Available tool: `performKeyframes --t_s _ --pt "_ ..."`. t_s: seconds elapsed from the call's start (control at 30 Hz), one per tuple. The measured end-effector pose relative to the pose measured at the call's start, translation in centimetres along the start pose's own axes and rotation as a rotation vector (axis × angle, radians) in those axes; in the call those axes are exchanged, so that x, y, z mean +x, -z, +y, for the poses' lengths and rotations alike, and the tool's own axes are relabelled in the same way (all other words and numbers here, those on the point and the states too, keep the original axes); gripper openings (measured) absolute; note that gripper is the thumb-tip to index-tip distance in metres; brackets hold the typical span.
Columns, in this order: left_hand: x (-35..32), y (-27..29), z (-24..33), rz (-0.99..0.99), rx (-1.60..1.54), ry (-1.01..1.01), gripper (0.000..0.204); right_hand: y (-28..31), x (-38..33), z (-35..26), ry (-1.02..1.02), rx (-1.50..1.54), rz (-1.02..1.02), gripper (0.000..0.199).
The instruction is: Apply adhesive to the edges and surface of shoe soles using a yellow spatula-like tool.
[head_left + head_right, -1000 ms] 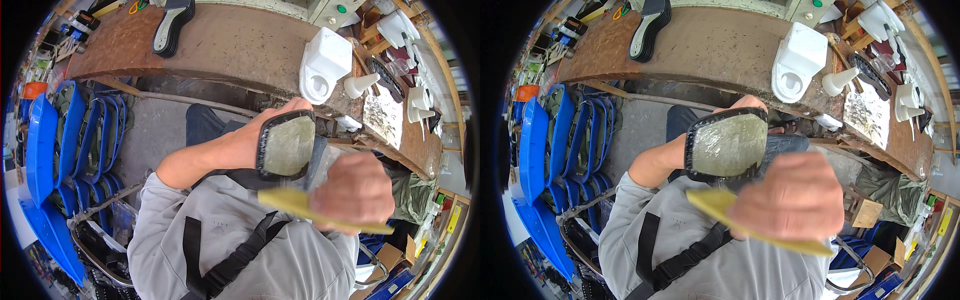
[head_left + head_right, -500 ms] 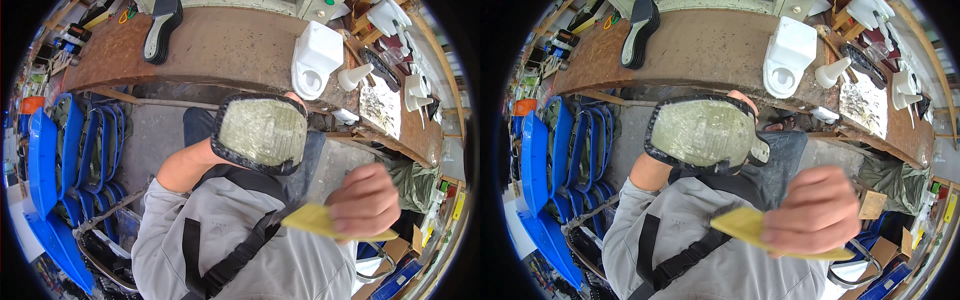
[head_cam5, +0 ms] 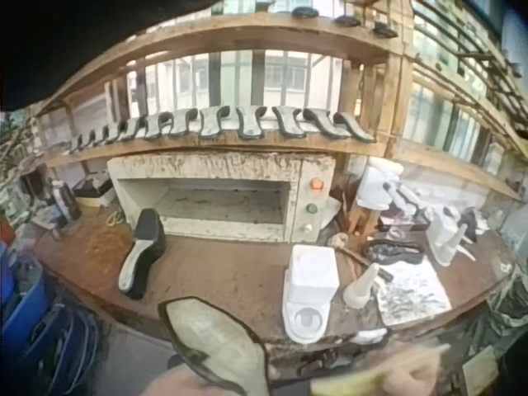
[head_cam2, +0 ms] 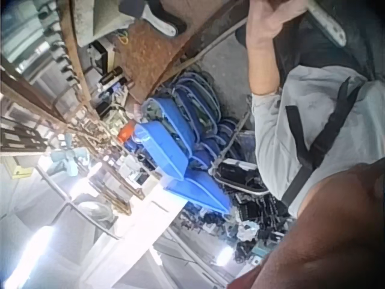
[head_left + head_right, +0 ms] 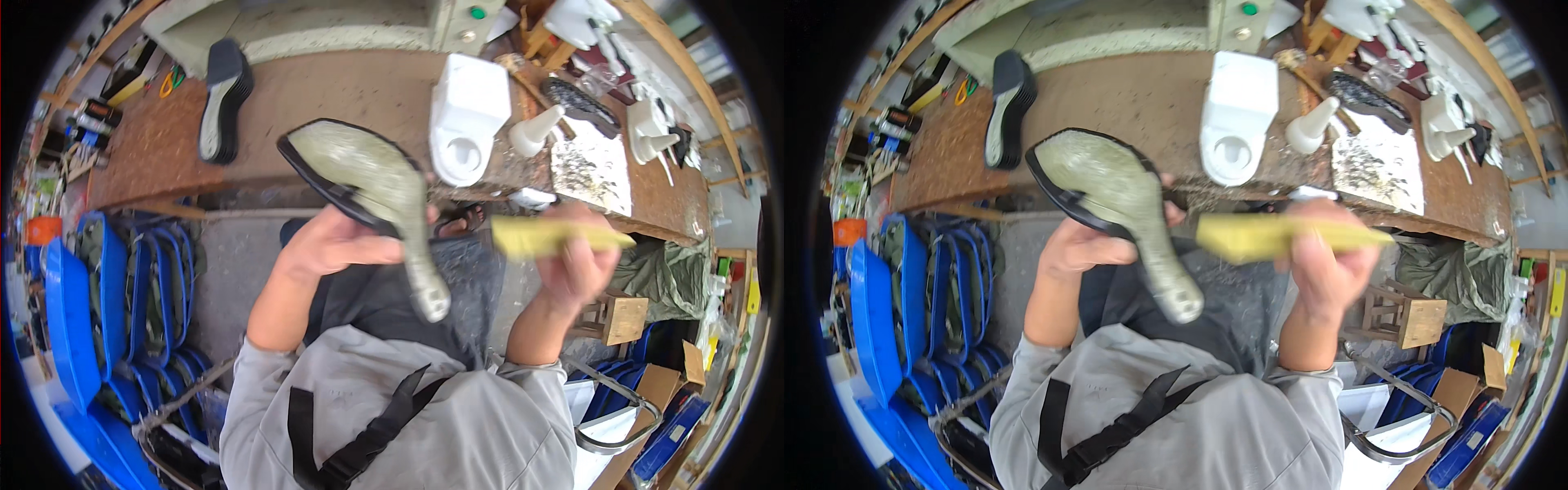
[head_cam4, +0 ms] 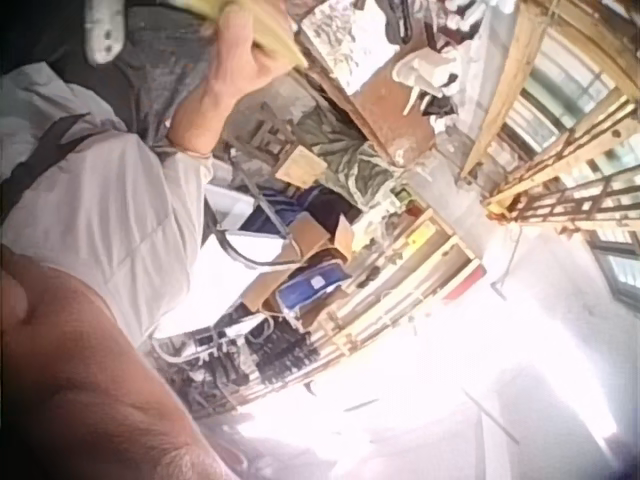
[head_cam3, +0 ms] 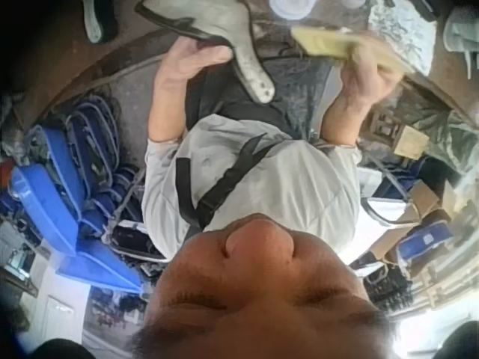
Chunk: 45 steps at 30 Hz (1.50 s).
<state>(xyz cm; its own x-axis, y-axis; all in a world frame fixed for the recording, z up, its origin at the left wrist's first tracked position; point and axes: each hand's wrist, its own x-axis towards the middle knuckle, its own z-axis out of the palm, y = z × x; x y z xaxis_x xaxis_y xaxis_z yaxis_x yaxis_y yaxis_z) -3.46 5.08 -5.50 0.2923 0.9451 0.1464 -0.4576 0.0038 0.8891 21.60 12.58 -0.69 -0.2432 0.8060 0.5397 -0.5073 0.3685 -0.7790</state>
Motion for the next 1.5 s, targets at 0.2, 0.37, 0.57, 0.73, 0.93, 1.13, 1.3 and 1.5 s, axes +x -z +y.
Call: performKeyframes --t_s 0.2,0.37,0.57,0.73,0.93,1.13,1.3,1.5 --pt "-0.7 2.1 -2.1 0.325 -0.336 -0.12 0.069 3.6 0.3 7.9 -0.362 -0.516 0.22 0.013" --pt "-0.7 2.7 -4.5 0.504 -0.389 -0.016 0.069 5.0 -0.1 12.0 -0.299 -0.807 0.038 0.013" --pt "-0.3 3.4 -6.4 0.473 -0.496 0.134 0.065 5.4 0.3 13.4 -0.19 -0.911 -0.055 0.015" --pt "0.4 3.6 -7.0 0.331 -0.381 0.178 0.062 5.0 0.9 11.9 -0.572 -0.411 0.227 0.015" --pt "0.8 1.8 -5.8 0.124 -0.373 0.104 0.057 0.4 2.0 6.6 -0.389 -0.21 0.203 0.013" --pt "-0.4 0.0 -3.9 0.012 -0.317 0.031 0.052 -2.7 3.7 4.4 -0.085 -0.362 -0.046 0.013" --pt "-1.4 -0.9 -2.4 -0.013 -0.309 0.007 0.048 -3.5 4.2 2.8 0.033 -0.47 -0.126 0.016" --pt "-2.0 -2.3 -0.8 -0.023 -0.322 0.003 0.047 -3.8 3.3 1.4 0.112 -0.386 -0.191 0.024"
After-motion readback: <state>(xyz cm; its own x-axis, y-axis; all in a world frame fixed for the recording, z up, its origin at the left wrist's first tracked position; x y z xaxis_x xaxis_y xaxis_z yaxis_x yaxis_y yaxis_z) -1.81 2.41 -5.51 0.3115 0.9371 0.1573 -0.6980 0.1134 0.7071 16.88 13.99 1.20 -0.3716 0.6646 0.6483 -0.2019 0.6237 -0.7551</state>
